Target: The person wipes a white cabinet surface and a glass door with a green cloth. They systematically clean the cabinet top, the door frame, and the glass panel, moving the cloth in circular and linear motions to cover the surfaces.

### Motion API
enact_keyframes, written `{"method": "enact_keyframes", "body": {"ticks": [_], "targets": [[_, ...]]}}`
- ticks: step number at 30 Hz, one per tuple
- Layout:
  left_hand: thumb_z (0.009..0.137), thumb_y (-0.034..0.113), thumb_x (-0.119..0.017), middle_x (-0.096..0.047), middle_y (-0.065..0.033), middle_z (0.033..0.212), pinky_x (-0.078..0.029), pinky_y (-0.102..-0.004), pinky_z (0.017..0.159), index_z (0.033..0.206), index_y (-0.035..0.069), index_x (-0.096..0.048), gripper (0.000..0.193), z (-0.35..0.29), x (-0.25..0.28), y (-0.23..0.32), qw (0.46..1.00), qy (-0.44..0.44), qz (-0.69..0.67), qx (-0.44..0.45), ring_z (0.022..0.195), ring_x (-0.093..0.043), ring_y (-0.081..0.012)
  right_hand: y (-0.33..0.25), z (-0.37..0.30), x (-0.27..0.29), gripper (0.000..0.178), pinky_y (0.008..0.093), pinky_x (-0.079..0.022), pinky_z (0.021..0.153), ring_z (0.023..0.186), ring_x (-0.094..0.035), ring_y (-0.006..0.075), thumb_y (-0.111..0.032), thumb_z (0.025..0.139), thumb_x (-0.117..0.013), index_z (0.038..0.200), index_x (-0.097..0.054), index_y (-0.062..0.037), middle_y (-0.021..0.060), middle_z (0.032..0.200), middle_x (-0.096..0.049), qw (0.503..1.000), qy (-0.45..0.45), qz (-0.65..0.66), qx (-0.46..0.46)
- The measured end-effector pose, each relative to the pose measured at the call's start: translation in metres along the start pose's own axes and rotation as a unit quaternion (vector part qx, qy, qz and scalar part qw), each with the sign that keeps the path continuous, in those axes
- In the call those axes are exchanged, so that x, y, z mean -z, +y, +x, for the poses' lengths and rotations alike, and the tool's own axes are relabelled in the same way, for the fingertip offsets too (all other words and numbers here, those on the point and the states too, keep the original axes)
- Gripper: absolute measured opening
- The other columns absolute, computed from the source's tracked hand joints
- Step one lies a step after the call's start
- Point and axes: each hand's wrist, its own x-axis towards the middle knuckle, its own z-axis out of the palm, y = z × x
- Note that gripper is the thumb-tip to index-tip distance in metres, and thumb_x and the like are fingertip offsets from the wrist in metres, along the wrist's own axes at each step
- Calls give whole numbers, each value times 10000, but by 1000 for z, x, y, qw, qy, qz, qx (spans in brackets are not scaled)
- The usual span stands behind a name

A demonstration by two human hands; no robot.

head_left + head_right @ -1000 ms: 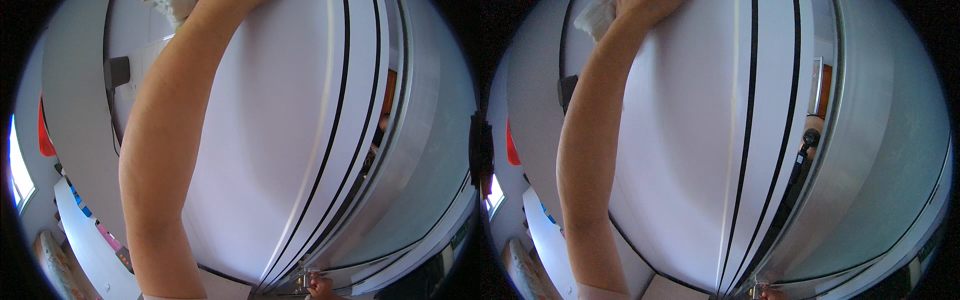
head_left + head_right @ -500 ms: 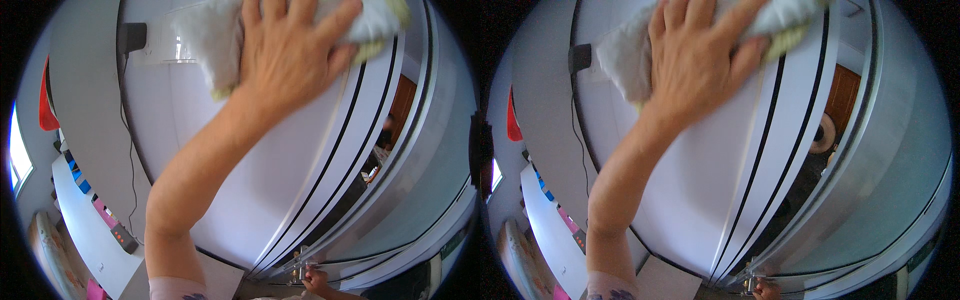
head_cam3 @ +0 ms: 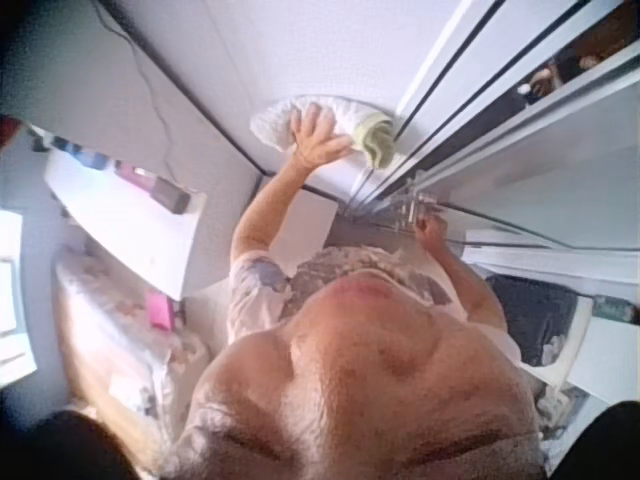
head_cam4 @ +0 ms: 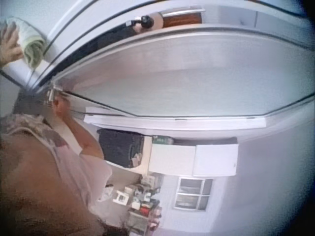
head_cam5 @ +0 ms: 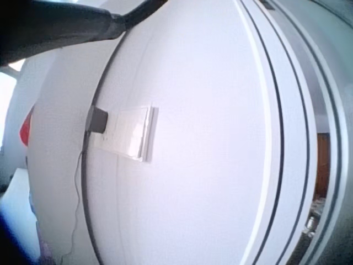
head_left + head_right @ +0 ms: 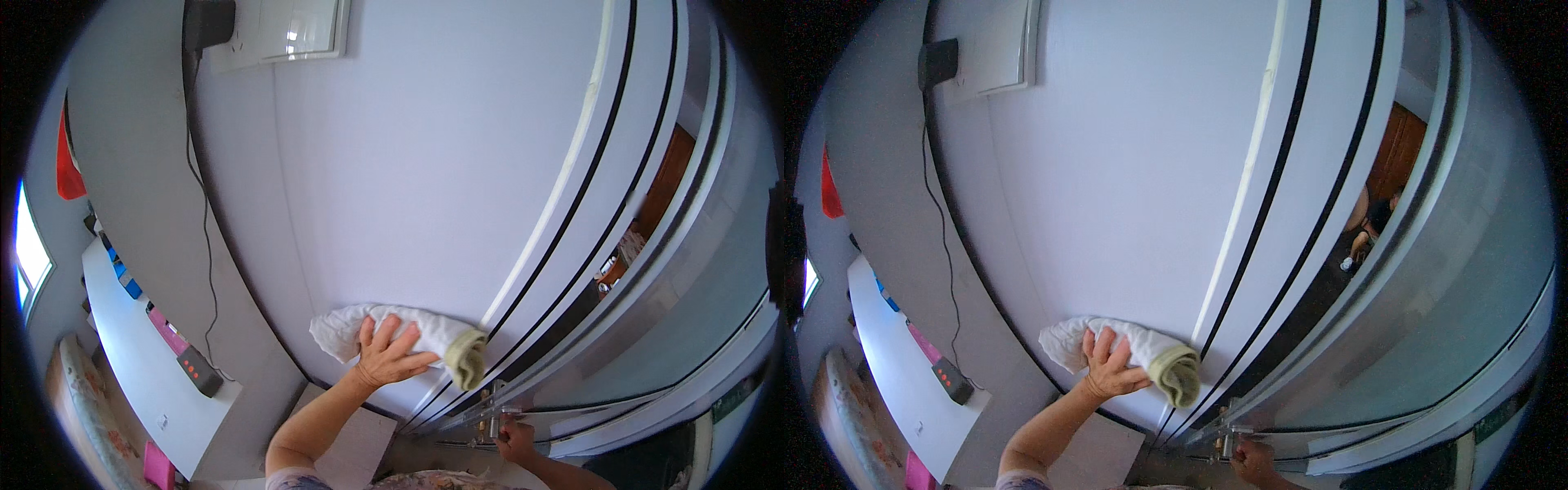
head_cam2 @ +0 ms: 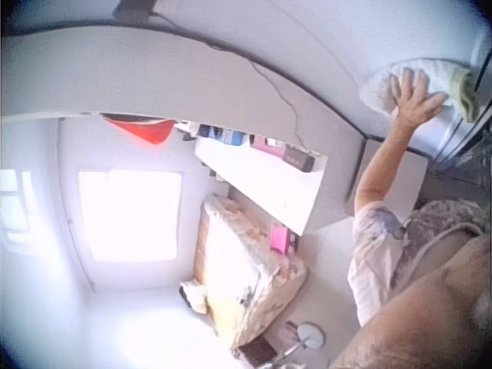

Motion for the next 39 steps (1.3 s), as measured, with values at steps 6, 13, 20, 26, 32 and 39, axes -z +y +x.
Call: {"method": "enact_keyframes", "body": {"ticks": [6, 13, 20, 26, 32, 39], "targets": [[761, 567, -504, -425, -103, 1170, -184, -557, 986, 939, 364, -596, 285, -66, -9, 8, 995, 4, 27, 101, 1116, -382, -365, 5, 3, -2, 175, 333, -389, 424, 424, -495, 252, -85, 603, -650, 651, -483, -64, 74, 491, -475, 1000, 21, -11, 9], [727, 589, -536, -400, -129, 1204, -161, -559, 1002, 908, 332, -596, 319, -84, -5, 13, 991, 2, 28, 128, 1182, -329, -387, 7, -10, -11, 273, 321, -393, 435, 438, -504, 246, -98, 604, -655, 846, -552, -26, 72, 497, -477, 999, 0, -20, -26], [717, 589, -547, -385, -151, 1215, -159, -560, 1001, 923, 302, -575, 354, -91, -3, 15, 989, -5, 22, 143, 1178, -319, -401, 0, -3, -12, 465, 309, -382, 429, 428, -493, 230, -91, 606, -654, 1041, -538, 25, 68, 499, -471, 1000, 24, -10, 2], [713, 582, -558, -378, -155, 1227, -161, -560, 999, 919, 284, -572, 362, -101, -6, 14, 988, -7, 23, 154, 1198, -297, -402, 1, 0, -13, 528, 309, -372, 417, 418, -483, 234, -87, 613, -649, 1105, -508, 43, 70, 499, -471, 1000, 18, -9, 10], [723, 581, -555, -368, -163, 1244, -160, -557, 1003, 919, 271, -573, 368, -106, -9, 14, 987, 4, 23, 158, 1215, -284, -408, 0, 6, -8, 566, 309, -370, 412, 418, -483, 233, -97, 620, -644, 1140, -479, 55, 72, 504, -474, 999, 12, -29, 31], [741, 609, -514, -331, -173, 1302, -171, -564, 994, 1020, 259, -547, 449, -118, -11, 10, 988, -5, 40, 147, 1221, -280, -413, -4, 10, -13, 398, 322, -357, 406, 409, -468, 249, -107, 641, -631, 999, -522, 30, 69, 478, -438, 999, 27, -11, 14]]}}
